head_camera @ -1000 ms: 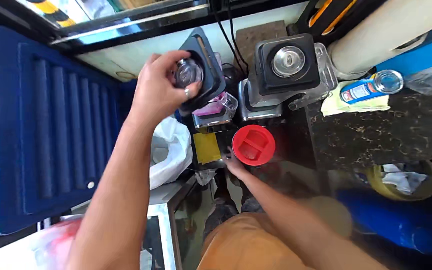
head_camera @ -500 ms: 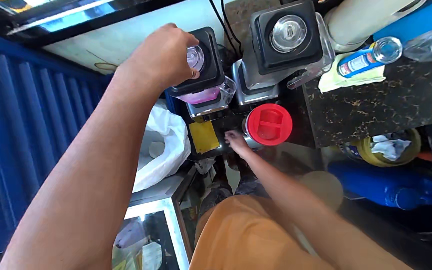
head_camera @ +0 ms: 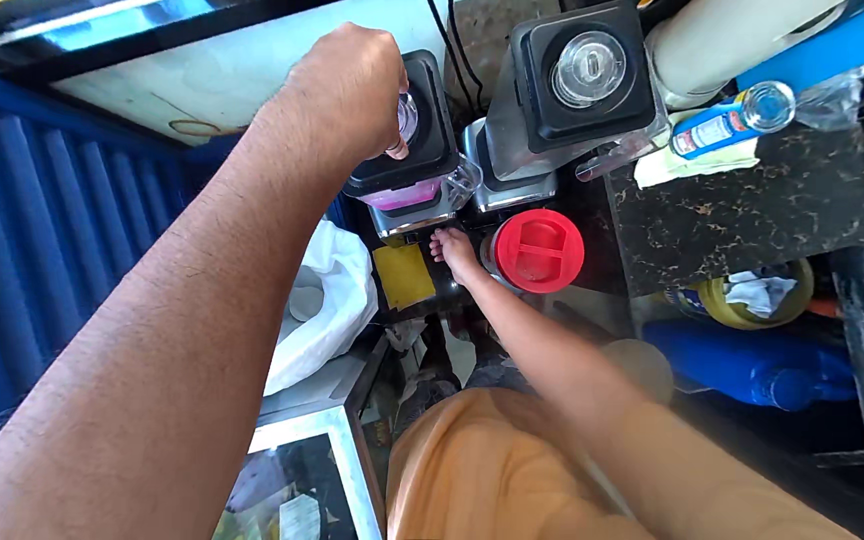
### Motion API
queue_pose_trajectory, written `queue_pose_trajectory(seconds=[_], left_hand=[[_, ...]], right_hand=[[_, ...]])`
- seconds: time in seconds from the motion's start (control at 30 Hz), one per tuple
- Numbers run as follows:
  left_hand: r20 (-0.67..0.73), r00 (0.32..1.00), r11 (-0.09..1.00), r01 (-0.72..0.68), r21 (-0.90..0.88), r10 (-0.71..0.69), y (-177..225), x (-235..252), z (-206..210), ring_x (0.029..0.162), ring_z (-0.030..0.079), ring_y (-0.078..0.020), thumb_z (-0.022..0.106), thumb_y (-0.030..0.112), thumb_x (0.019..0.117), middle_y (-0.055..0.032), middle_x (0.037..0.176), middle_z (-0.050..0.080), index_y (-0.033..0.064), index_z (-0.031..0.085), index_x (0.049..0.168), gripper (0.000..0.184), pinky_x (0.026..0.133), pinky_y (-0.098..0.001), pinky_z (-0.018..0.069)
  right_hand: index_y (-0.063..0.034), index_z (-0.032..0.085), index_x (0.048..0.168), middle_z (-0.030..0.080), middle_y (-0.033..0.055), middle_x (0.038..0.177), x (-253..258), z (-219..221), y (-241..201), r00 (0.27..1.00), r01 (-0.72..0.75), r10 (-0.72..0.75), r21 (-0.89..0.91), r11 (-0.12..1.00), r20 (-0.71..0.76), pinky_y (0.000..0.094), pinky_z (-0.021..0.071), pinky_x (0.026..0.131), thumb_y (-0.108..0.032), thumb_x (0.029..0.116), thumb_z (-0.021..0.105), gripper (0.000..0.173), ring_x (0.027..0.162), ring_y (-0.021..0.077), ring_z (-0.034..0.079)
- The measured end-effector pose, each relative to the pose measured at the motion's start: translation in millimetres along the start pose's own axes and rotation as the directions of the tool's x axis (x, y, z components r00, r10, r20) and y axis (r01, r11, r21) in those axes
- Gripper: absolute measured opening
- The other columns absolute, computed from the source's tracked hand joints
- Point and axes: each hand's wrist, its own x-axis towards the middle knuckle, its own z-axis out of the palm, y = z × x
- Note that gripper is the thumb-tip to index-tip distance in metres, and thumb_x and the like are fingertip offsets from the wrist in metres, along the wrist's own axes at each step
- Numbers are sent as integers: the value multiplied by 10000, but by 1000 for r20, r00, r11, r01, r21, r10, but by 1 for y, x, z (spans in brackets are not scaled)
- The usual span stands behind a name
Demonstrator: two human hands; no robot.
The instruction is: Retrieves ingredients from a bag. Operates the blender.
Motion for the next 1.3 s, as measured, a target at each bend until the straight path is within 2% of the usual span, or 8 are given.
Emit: queue_pose_trajectory(seconds=[0.07, 0.23, 0.53, 0.8, 1.3], left_hand=[[-21, 1000, 1000, -17, -6, 17, -2, 1, 2, 1161, 631, -431, 878, 207, 788, -216, 1203, 682, 83, 700, 1249, 509, 954, -654, 491], [4, 1000, 1000, 26, -16, -26, 1, 0, 0, 1206, 610, -416, 878, 199, 791, -206, 1255, 663, 87, 675, 1298, 557, 978, -649, 481], [-1, 999, 999, 34, -20, -34, 1, 3, 1, 1216, 607, -408, 884, 199, 782, -201, 1265, 663, 82, 677, 1296, 567, 992, -643, 473], [-2, 999, 999, 47, -9, -47, 1, 3, 1, 1212, 613, -398, 877, 224, 793, -185, 1270, 667, 98, 673, 1309, 569, 989, -637, 480], [-13, 999, 999, 51, -18, -51, 2, 3, 2, 1213, 607, -411, 858, 199, 813, -208, 1261, 660, 80, 663, 1321, 556, 993, -638, 475]], right_hand=[[18, 626, 1157, 657, 82, 892, 0, -1, 2, 1000, 19, -19, 19, 1000, 11, 298, 556, 640, -261, 1112, 433, 343, 702, 130, 630], [4, 638, 1124, 658, 69, 848, 1, 1, 2, 1000, -11, 12, 11, 1000, -24, 286, 546, 608, -268, 1105, 439, 337, 666, 122, 623], [-3, 645, 1098, 654, 58, 827, 2, 0, 2, 1000, -7, 7, 2, 1000, -15, 280, 542, 592, -267, 1105, 443, 332, 651, 118, 620], [-7, 636, 1108, 647, 57, 825, 2, 0, 2, 1000, -13, 13, 13, 1000, -14, 280, 536, 592, -269, 1107, 441, 327, 650, 119, 614], [-4, 634, 1127, 650, 58, 837, 1, 0, 0, 1000, -19, 19, -16, 1000, -13, 286, 534, 595, -284, 1108, 436, 344, 651, 122, 612]])
